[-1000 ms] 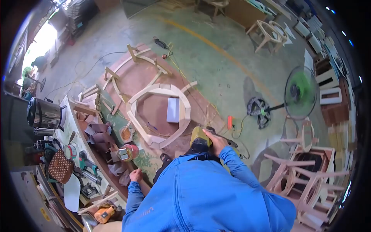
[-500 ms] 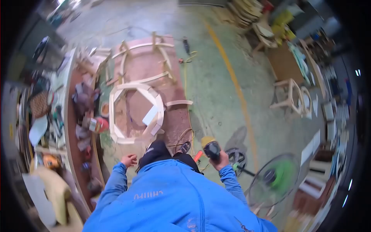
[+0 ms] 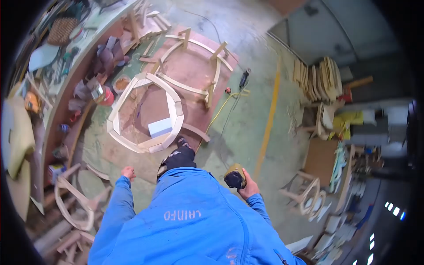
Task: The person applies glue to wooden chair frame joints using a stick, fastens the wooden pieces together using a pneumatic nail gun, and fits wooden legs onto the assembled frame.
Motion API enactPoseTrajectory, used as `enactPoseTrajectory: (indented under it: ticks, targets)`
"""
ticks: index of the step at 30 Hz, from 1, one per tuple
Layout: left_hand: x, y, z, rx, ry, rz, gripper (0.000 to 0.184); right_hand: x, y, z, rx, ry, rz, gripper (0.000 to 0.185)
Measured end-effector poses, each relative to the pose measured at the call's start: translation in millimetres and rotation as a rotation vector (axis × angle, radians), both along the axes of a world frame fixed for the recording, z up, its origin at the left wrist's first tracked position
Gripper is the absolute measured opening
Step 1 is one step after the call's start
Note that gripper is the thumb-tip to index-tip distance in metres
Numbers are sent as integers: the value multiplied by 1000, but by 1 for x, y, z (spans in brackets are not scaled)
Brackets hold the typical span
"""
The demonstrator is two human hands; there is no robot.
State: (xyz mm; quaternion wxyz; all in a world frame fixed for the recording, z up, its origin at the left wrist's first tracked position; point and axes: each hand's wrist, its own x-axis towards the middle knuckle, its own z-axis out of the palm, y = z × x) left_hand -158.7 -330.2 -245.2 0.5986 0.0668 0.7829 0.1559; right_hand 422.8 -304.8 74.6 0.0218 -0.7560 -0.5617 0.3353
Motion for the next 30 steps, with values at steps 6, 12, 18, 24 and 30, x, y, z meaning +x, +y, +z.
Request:
enactPoseTrajectory:
  ticks: [6, 12, 18, 24, 30]
  targets:
    - [125, 113, 17, 524, -117, 92, 21, 94, 124, -41, -31, 92, -71, 66]
    - [183, 122, 35, 512, 202, 432, 33, 20, 350, 23, -147, 333, 236, 29]
    - [276, 56, -11, 256, 574, 664, 27, -110, 540, -54, -497, 264, 786, 21]
    - [388, 134, 20, 90, 50, 1673, 18, -272, 582, -137, -648, 232, 984, 51]
    - [406, 223, -97, 233, 69, 1710, 35, -352, 534, -178, -934, 71, 913, 30]
